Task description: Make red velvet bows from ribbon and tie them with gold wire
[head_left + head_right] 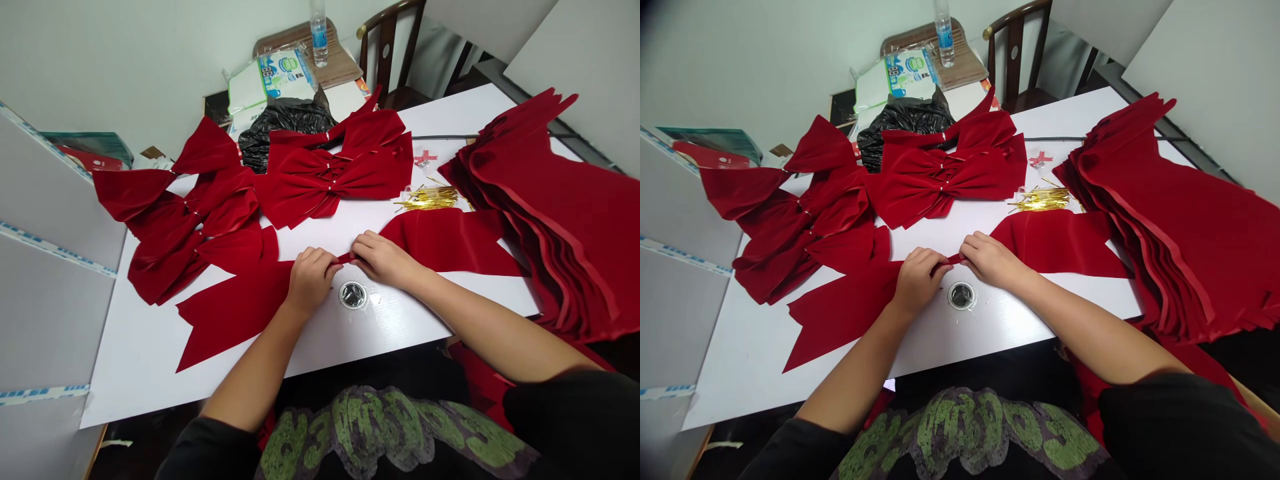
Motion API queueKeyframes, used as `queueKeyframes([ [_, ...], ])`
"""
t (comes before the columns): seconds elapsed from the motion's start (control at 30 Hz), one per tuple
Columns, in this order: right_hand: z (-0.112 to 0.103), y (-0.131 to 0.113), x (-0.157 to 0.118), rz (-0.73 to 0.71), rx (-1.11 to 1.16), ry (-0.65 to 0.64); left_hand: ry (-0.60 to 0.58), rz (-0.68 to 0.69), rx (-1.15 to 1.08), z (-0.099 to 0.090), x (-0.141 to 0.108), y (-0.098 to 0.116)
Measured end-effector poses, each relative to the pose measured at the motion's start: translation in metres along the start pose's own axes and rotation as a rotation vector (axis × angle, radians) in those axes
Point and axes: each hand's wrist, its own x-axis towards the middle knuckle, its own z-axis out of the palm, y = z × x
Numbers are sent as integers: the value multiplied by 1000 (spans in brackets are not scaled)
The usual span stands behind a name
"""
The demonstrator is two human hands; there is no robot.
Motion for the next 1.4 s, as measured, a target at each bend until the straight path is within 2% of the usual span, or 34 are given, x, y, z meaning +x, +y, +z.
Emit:
queueKeyframes([
  [0.33, 2, 1, -4, 13, -103, 30, -42, 3, 95, -2, -1, 2],
  [0.53, 7, 4, -6, -4, -83, 79, -52, 16, 141, -1, -2, -1],
  [0.93, 4, 2, -4, 30, -163, 38, -36, -7, 156, 1, -2, -2],
  [1.17, 0, -3, 1, 47, -137, -28, -63, 57, 247, 0, 2, -1],
  [1.4, -10, -19, 7, -28, -343, 30, 0, 130, 392, -7, 1, 10],
])
